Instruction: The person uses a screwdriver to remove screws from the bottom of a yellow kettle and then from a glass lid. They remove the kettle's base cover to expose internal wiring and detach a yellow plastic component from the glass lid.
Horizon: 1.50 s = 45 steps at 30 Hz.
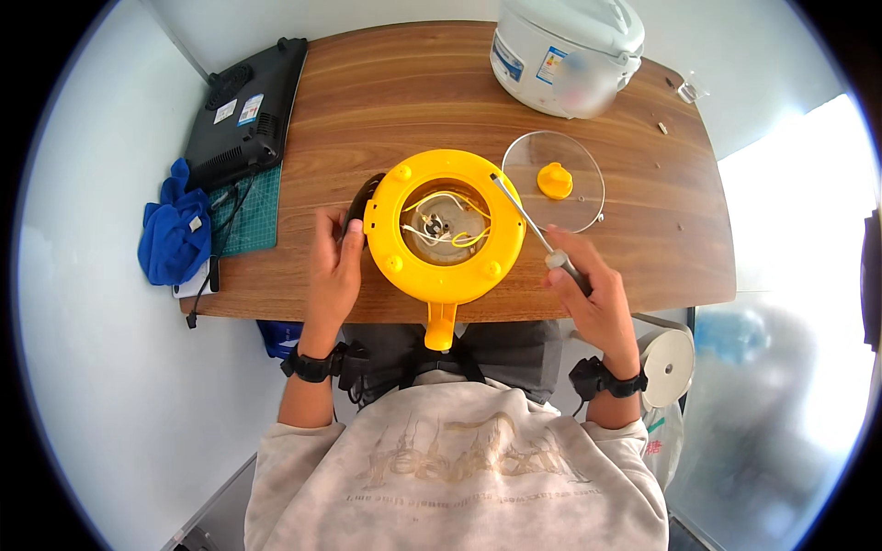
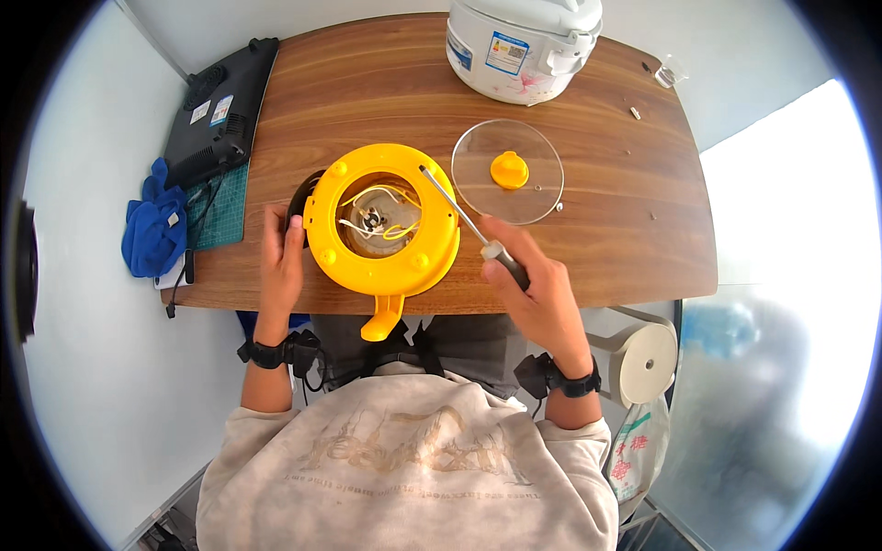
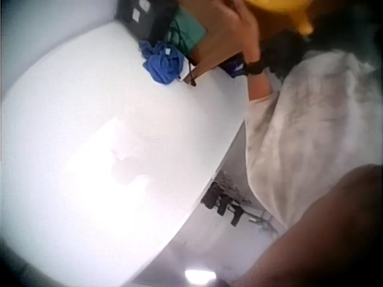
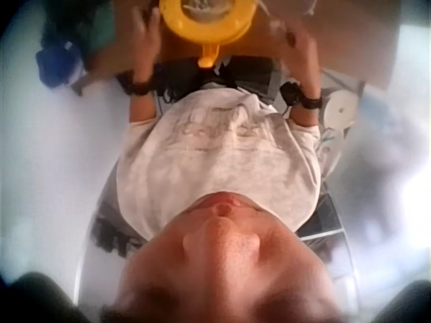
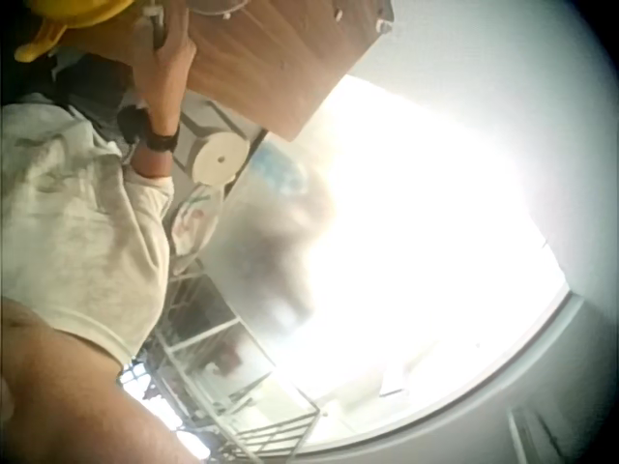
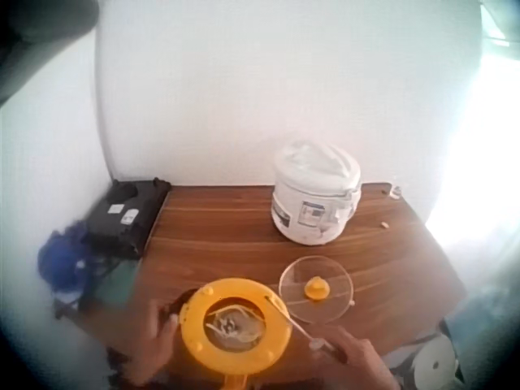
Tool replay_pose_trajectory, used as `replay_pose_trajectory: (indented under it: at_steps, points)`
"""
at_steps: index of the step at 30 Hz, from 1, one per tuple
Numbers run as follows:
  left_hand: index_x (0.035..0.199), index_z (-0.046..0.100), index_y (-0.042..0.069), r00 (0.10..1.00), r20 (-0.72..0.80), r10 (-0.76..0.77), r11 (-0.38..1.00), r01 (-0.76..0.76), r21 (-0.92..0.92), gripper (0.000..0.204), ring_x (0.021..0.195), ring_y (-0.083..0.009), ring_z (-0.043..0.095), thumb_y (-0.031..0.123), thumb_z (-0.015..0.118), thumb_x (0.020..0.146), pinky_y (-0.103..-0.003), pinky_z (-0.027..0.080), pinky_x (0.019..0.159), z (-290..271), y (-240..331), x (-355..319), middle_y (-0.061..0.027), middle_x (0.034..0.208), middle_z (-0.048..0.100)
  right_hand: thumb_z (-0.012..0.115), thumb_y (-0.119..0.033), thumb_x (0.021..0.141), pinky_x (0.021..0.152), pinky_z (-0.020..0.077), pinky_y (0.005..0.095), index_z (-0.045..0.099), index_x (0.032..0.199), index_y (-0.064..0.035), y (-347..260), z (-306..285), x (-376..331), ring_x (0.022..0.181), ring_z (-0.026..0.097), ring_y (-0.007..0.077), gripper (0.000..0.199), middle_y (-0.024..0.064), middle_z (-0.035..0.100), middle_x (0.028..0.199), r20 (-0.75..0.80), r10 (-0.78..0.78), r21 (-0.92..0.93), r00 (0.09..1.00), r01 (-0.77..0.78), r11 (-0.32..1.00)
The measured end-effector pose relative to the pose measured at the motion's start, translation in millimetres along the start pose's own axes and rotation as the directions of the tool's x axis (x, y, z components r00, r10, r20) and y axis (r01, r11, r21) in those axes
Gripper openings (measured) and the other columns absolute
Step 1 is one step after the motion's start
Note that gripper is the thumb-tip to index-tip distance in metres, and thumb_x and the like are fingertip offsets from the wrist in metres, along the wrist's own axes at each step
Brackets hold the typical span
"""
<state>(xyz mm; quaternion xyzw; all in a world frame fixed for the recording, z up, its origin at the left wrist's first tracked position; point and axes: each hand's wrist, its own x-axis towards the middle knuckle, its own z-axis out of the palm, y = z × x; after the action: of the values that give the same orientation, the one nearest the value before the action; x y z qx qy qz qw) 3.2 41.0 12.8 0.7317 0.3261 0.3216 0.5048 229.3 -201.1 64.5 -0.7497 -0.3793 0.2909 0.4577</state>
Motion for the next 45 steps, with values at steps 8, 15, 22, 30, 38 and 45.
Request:
replay_pose_trajectory:
  at_steps: [8, 15, 22, 30, 38, 45]
  points:
    - [0.131, 0.044, 0.006, 0.998, 0.031, -0.048, 0.994, 0.05, -0.097, 0.03, 0.105, -0.0153, 0.05, 0.026, 0.046, 0.109, -0.03, 0.043, 0.096, 12, -24, -3, -0.009, 0.113, 0.052, 0.068, 0.002, 0.079, 0.077, 0.0558, 0.0309, 0.069, 0.108, -0.0037, -51, -28, 15, 0.081, 0.071, 0.0261, 0.03, 0.0113, 0.072, 0.1, -0.075, -0.382, -0.305, 0.921, 0.343, 0.888]
    - [0.149, 0.04, 0.005, 0.996, 0.086, 0.003, 0.997, 0.003, -0.073, 0.046, 0.13, -0.0232, 0.051, 0.027, 0.045, 0.109, -0.035, 0.04, 0.109, 14, -22, -2, -0.0133, 0.14, 0.052, 0.07, 0.002, 0.077, 0.076, 0.0583, 0.0319, 0.073, 0.101, -0.0035, -71, -34, 32, 0.081, 0.071, 0.0268, 0.025, 0.0106, 0.073, 0.1, 0.094, -0.513, -0.36, 0.853, 0.509, 0.782]
    - [0.149, 0.041, 0.003, 0.988, 0.157, 0.007, 0.991, 0.014, -0.136, 0.065, 0.139, -0.0278, 0.044, 0.05, 0.043, 0.106, -0.038, 0.033, 0.116, 8, -27, -5, -0.0161, 0.146, 0.047, 0.07, -0.003, 0.079, 0.07, 0.0565, 0.0356, 0.073, 0.103, -0.0031, -68, -20, 41, 0.075, 0.068, 0.0304, 0.024, 0.0118, 0.071, 0.092, 0.114, -0.499, -0.39, 0.859, 0.501, 0.773]
    - [0.152, 0.035, 0.002, 0.971, 0.237, -0.015, 0.987, 0.052, -0.149, 0.077, 0.142, -0.0314, 0.039, 0.057, 0.05, 0.099, -0.04, 0.029, 0.119, 8, -24, -1, -0.0204, 0.15, 0.042, 0.069, -0.008, 0.083, 0.065, 0.0524, 0.0334, 0.074, 0.105, -0.0018, -85, -21, 45, 0.065, 0.063, 0.0289, 0.024, 0.0157, 0.069, 0.085, 0.178, -0.33, -0.338, 0.927, 0.373, 0.864]
    - [0.152, 0.036, 0.004, 0.952, 0.283, -0.117, 0.971, 0.17, -0.169, 0.07, 0.141, -0.0307, 0.041, 0.047, 0.053, 0.1, -0.039, 0.035, 0.117, 7, -2, 1, -0.0196, 0.149, 0.045, 0.069, -0.011, 0.085, 0.067, 0.0531, 0.0322, 0.074, 0.107, -0.0018, -88, -25, 44, 0.066, 0.064, 0.0281, 0.025, 0.0169, 0.072, 0.093, 0.126, -0.262, -0.387, 0.957, 0.29, 0.875]
    - [0.151, 0.036, 0.001, 0.943, 0.307, -0.126, 0.969, 0.183, -0.164, 0.07, 0.139, -0.0298, 0.043, 0.047, 0.052, 0.1, -0.038, 0.035, 0.116, 5, 0, 6, -0.0208, 0.147, 0.046, 0.069, -0.013, 0.086, 0.068, 0.0531, 0.033, 0.074, 0.108, -0.0017, -88, -25, 45, 0.067, 0.065, 0.0284, 0.025, 0.0157, 0.073, 0.093, 0.175, -0.249, -0.385, 0.953, 0.299, 0.873]
